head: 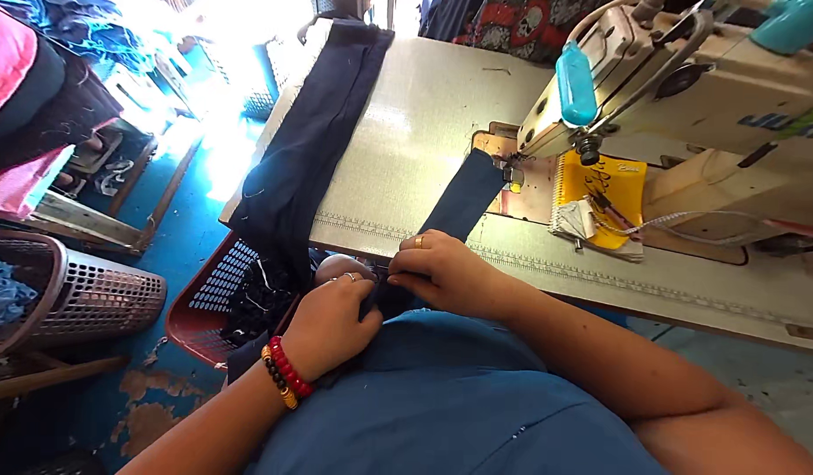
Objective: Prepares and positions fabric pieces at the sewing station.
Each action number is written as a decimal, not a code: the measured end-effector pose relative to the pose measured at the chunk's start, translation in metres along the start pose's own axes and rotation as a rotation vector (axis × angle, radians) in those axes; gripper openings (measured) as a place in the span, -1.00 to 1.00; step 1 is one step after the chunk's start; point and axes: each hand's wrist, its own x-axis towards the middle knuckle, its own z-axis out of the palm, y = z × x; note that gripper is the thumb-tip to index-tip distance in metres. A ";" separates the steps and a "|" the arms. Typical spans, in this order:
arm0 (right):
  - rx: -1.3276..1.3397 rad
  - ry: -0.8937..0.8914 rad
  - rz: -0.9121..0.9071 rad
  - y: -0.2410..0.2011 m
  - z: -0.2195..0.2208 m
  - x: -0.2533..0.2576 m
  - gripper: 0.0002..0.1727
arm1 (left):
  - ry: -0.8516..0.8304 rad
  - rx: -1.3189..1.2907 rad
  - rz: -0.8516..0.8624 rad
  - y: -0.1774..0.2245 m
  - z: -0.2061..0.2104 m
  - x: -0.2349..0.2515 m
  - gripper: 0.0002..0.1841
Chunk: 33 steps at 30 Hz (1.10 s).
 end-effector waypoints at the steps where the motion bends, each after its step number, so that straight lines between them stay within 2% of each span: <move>1: -0.002 0.016 -0.003 0.001 -0.002 -0.001 -0.81 | 0.035 0.000 0.012 -0.001 -0.001 0.000 -0.69; 7: 0.003 0.025 0.028 0.005 -0.004 -0.005 -0.81 | 0.150 -0.106 0.166 -0.020 -0.011 -0.018 -0.61; 11: 0.017 0.016 0.002 0.004 -0.004 -0.004 -0.77 | 0.186 -0.118 0.311 -0.025 -0.017 -0.034 -0.62; 15: 0.054 0.009 -0.034 0.000 -0.004 0.000 -0.74 | 0.263 -0.139 0.384 -0.027 -0.020 -0.047 -0.53; 19: 0.050 -0.022 -0.054 -0.011 0.003 0.003 -0.73 | 0.342 -0.104 0.470 -0.025 -0.017 -0.048 -0.59; 22: 0.057 -0.020 -0.055 -0.018 0.007 0.004 -0.72 | 0.443 -0.074 0.501 -0.021 -0.014 -0.047 -0.68; 33: 0.063 0.083 -0.073 -0.023 0.010 0.004 -0.77 | 0.581 -0.161 0.468 -0.015 -0.010 -0.040 -0.65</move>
